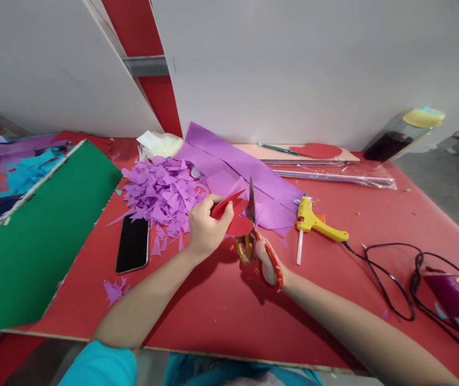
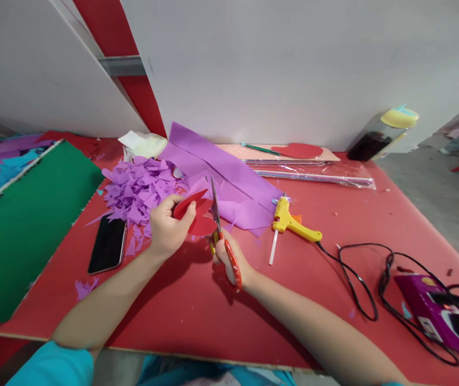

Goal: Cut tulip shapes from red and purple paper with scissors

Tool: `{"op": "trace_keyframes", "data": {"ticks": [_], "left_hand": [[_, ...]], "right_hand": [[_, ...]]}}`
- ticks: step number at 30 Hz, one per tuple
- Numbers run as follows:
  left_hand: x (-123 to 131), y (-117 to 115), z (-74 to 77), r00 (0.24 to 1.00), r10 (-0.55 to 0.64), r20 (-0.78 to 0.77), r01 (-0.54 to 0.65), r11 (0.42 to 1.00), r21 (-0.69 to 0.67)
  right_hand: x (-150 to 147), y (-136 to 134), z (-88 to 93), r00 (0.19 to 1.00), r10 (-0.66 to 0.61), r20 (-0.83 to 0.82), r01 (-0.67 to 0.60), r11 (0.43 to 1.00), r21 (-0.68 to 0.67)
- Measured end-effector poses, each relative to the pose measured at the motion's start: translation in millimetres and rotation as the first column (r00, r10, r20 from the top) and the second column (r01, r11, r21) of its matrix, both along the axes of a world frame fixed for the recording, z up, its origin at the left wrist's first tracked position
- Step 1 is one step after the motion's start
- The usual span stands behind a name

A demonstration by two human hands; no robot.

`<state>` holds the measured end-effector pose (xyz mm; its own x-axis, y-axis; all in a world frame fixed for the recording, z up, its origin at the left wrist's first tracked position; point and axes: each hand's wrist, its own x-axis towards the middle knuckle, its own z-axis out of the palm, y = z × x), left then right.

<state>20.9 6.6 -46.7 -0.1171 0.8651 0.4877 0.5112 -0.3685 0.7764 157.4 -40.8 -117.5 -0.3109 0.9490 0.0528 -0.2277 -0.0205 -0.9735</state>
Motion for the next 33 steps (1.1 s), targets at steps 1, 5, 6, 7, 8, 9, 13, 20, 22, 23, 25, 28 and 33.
{"op": "trace_keyframes", "data": {"ticks": [1,5,6,7,8,9,13,20,22,23,25,28,33], "left_hand": [[-0.1,0.0,-0.1,1.000,-0.001,0.000,0.001,1.000,0.000],[0.5,-0.7,-1.7,1.000,-0.001,0.002,0.001,1.000,0.000],[0.9,-1.1,-2.4,1.000,0.002,0.005,-0.002,1.000,0.000],[1.5,-1.4,-3.2,1.000,0.005,0.012,-0.005,1.000,-0.002],[2.2,-1.6,-3.8,1.000,0.007,0.021,-0.007,1.000,-0.005],[2.9,-1.7,-4.4,0.999,0.007,0.031,-0.007,1.000,-0.012],[4.9,-1.6,-5.4,0.998,0.008,0.064,-0.006,0.999,-0.040],[6.5,-3.1,-6.6,0.983,-0.004,0.181,0.033,0.987,-0.158],[8.2,-3.5,-6.6,0.970,-0.008,0.242,0.057,0.979,-0.194],[9.2,-3.7,-6.4,0.963,-0.008,0.269,0.065,0.976,-0.206],[10.6,-4.1,-6.0,0.952,-0.002,0.306,0.072,0.974,-0.215],[10.9,-4.5,-5.2,0.945,-0.002,0.326,0.076,0.974,-0.213],[10.0,-4.6,-5.9,0.946,-0.005,0.325,0.075,0.976,-0.204]], "right_hand": [[-0.2,-0.2,-1.9,1.000,-0.002,-0.004,0.002,1.000,-0.002],[-0.9,-1.3,-10.7,0.999,-0.025,-0.019,0.025,0.999,-0.026],[-1.1,-1.6,-12.3,0.999,-0.032,-0.022,0.031,0.999,-0.034],[-1.3,-2.0,-13.4,0.999,-0.040,-0.023,0.039,0.998,-0.041],[-1.5,-2.4,-14.0,0.999,-0.044,-0.019,0.044,0.998,-0.047],[-1.8,-2.8,-14.1,0.999,-0.049,-0.015,0.048,0.997,-0.052],[-3.9,-5.0,-11.9,0.997,-0.074,-0.004,0.073,0.995,-0.069],[-8.7,-8.6,-6.8,0.990,-0.078,-0.117,0.065,0.992,-0.110],[-9.4,-9.5,-3.9,0.990,-0.075,-0.118,0.062,0.991,-0.116],[-9.6,-9.9,-2.2,0.991,-0.072,-0.116,0.058,0.991,-0.121],[-9.5,-10.6,1.0,0.992,-0.070,-0.107,0.056,0.990,-0.126],[-9.0,-11.1,3.0,0.992,-0.065,-0.108,0.052,0.991,-0.121],[-9.7,-10.8,-0.6,0.991,-0.059,-0.120,0.046,0.993,-0.106]]}}
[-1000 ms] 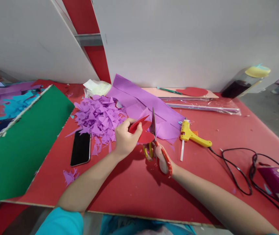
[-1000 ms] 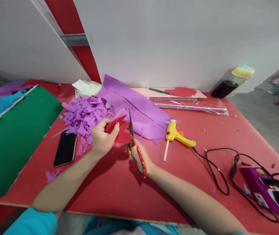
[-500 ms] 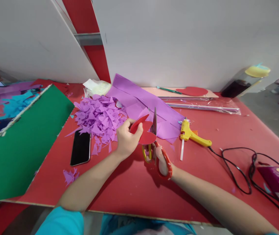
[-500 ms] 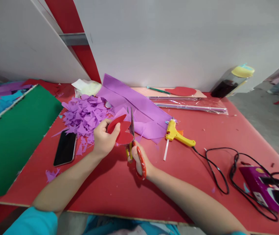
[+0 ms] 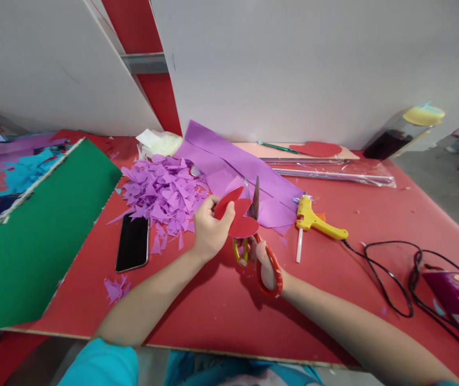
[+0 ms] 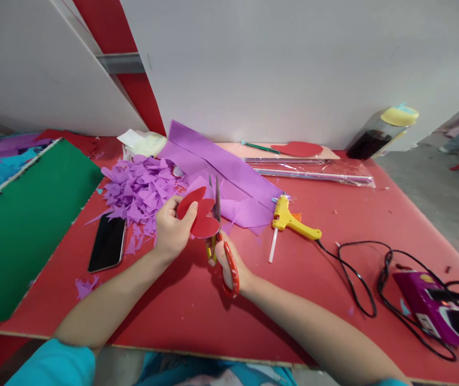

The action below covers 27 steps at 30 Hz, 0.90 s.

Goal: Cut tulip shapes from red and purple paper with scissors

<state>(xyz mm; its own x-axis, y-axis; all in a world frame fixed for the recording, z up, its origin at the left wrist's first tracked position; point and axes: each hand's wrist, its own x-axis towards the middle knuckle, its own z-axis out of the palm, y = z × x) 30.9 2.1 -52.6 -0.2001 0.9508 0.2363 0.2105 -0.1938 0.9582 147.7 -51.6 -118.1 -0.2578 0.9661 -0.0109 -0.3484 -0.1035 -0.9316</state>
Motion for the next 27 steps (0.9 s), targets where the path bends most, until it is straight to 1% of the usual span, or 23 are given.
{"op": "trace_keyframes", "data": {"ticks": [4,11,18,27], "left_hand": [[0.9,0.0,-2.5,1.000,0.005,-0.007,-0.005,1.000,0.021],[2.1,0.9,-6.7,0.999,-0.007,0.041,0.007,1.000,-0.005],[1.6,1.1,-4.4,0.999,-0.005,0.032,0.005,1.000,0.006],[0.5,2.3,-5.0,1.000,-0.004,0.003,0.004,1.000,0.010]], "right_hand": [[-0.9,-0.4,-1.6,1.000,-0.004,-0.008,0.004,1.000,-0.017],[-0.6,-1.2,-2.5,1.000,-0.020,0.016,0.021,1.000,-0.021],[0.0,-0.6,-3.5,1.000,-0.001,-0.003,0.001,1.000,-0.003],[1.2,-0.9,-5.7,0.999,-0.023,0.038,0.022,1.000,0.015]]}}
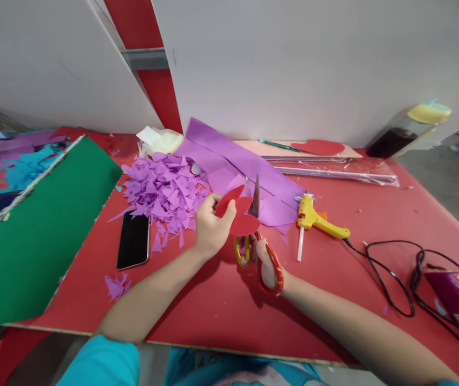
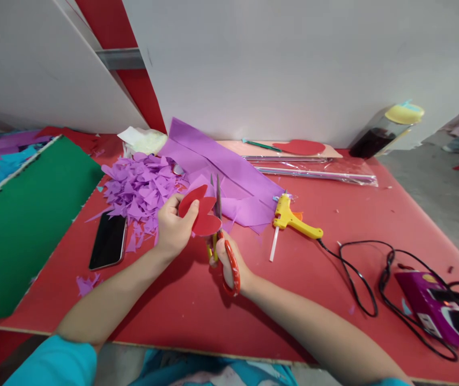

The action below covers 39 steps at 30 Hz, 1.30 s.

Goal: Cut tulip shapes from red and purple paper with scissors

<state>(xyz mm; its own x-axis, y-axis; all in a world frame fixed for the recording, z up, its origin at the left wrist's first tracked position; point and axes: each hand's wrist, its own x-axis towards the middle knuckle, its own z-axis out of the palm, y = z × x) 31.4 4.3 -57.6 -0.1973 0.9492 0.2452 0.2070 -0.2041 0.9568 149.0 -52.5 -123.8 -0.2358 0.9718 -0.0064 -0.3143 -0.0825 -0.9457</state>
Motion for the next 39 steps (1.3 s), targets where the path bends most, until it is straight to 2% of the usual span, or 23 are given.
{"op": "trace_keyframes", "data": {"ticks": [22,28,39], "left_hand": [[-2.5,3.3,-0.4,0.998,0.006,-0.068,-0.005,1.000,0.018],[-4.5,5.0,2.5,0.995,0.013,-0.103,-0.011,1.000,0.012],[-10.7,9.7,6.1,0.994,-0.028,-0.106,0.028,1.000,-0.010]], "right_hand": [[-0.9,0.1,9.9,1.000,0.000,-0.009,0.000,0.994,-0.108],[-0.8,0.2,14.2,0.999,-0.017,0.038,0.023,0.987,-0.159],[0.1,1.6,10.2,1.000,-0.023,0.007,0.023,0.991,-0.134]]}}
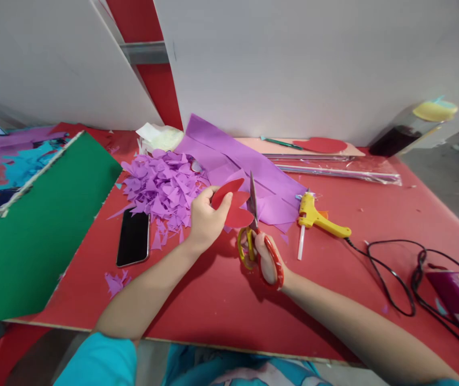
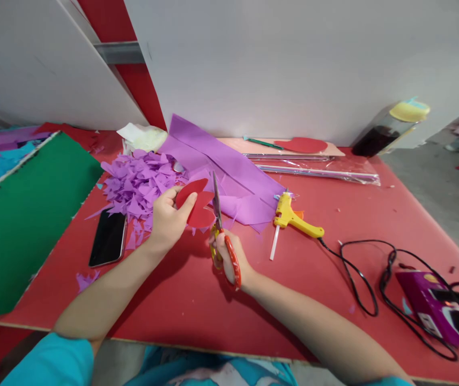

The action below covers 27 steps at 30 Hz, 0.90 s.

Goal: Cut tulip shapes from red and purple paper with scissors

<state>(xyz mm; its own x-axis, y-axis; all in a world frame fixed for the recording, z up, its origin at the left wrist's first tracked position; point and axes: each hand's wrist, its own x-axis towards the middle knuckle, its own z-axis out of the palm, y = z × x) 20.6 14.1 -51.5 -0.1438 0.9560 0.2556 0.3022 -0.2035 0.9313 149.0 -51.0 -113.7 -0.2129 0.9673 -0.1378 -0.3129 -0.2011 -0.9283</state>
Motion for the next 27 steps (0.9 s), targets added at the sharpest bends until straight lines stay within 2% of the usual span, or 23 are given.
{"op": "trace_keyframes", "data": {"ticks": [5,17,27], "left_hand": [[-2.6,0.9,3.8,1.000,-0.017,-0.022,0.017,1.000,-0.005],[-11.4,9.4,5.1,0.995,-0.101,-0.002,0.101,0.994,0.042],[-14.8,11.5,7.6,0.992,-0.129,0.000,0.129,0.991,0.031]], "right_hand": [[0.3,1.9,2.7,0.999,-0.012,0.035,0.012,1.000,-0.014],[3.9,3.3,8.6,0.976,-0.001,0.216,-0.013,0.998,0.060],[6.1,3.1,3.2,0.952,-0.013,0.307,-0.030,0.990,0.135]]}}
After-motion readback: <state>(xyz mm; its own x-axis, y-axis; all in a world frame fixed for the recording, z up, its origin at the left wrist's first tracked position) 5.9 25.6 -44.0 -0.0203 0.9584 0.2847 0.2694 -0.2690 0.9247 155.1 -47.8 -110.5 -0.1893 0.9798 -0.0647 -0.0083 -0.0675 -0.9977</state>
